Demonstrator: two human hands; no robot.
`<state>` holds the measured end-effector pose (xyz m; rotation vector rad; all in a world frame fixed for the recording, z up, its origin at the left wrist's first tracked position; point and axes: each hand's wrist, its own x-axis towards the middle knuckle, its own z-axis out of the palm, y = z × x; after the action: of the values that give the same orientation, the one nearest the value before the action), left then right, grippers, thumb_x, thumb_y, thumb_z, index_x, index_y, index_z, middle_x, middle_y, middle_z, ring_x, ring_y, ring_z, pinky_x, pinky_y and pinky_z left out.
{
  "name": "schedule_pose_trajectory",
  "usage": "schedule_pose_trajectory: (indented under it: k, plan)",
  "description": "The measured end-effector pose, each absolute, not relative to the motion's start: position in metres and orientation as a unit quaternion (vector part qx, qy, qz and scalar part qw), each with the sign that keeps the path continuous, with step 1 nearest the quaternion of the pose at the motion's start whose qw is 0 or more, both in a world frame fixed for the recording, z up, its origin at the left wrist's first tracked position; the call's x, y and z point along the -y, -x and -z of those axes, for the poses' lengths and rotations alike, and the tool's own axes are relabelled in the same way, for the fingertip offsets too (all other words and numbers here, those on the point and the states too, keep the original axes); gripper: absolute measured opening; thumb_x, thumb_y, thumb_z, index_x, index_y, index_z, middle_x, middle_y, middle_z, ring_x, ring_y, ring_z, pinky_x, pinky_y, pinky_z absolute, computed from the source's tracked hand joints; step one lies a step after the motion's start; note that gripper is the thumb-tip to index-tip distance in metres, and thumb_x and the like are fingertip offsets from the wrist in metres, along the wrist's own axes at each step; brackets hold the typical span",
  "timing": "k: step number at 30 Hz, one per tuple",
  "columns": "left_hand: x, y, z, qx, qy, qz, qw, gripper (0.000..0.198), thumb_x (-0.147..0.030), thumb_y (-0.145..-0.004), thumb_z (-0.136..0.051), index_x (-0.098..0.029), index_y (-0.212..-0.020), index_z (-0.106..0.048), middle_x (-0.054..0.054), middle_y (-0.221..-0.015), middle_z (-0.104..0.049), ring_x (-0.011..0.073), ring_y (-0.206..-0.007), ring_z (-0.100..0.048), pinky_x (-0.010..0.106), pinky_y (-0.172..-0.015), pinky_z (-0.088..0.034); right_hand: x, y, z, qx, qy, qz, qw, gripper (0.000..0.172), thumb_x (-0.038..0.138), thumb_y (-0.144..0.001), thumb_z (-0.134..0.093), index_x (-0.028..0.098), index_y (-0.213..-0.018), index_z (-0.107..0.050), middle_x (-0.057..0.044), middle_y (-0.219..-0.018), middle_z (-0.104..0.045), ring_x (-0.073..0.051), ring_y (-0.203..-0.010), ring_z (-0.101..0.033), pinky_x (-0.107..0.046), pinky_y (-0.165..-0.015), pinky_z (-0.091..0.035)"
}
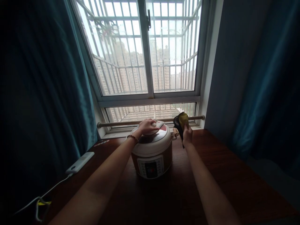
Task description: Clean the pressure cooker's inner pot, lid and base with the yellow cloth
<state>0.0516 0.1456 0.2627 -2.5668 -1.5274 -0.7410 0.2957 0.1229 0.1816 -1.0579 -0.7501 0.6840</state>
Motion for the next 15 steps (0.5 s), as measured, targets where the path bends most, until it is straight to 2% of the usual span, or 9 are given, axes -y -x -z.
schedule_pose_trajectory:
  k: [4,10,15]
  plan:
    - [-0.151,-0.054,-0.262,0.508,0.825,0.247,0.014,0.035,-0.049,-0.060,-0.064,-0.025,-0.084,-0.069,0.003,-0.093,-0.066,0.0228,-0.089,-0.054,0.028,-0.072,-0.038,-0.125,-0.284,-0.173,0.360,0.484,-0.339,0.722,0.034,0.045,-0.071,-0.059,0.014,-0.085,-0.062,-0.004,-0.076,-0.068,-0.018,-0.076,-0.064,-0.025,-0.066,-0.050]
    - [-0.160,-0.051,-0.266,0.514,0.811,0.275,-0.050,0.032,-0.044,-0.055,-0.065,-0.023,-0.079,-0.069,0.001,-0.080,-0.065,0.0192,-0.077,-0.055,0.026,-0.065,-0.037,-0.126,-0.277,-0.168,0.321,0.470,-0.367,0.736,0.031,0.043,-0.081,-0.046,0.015,-0.087,-0.057,-0.004,-0.072,-0.067,-0.017,-0.067,-0.065,-0.029,-0.063,-0.053]
    - [-0.171,-0.030,-0.285,0.504,0.784,0.336,-0.135,0.029,-0.040,-0.057,-0.064,-0.018,-0.076,-0.067,-0.001,-0.066,-0.061,0.0155,-0.064,-0.053,0.025,-0.059,-0.036,-0.122,-0.284,-0.179,0.315,0.475,-0.329,0.753,0.035,0.046,-0.084,-0.037,0.016,-0.093,-0.054,-0.003,-0.070,-0.064,-0.016,-0.067,-0.065,-0.027,-0.060,-0.053]
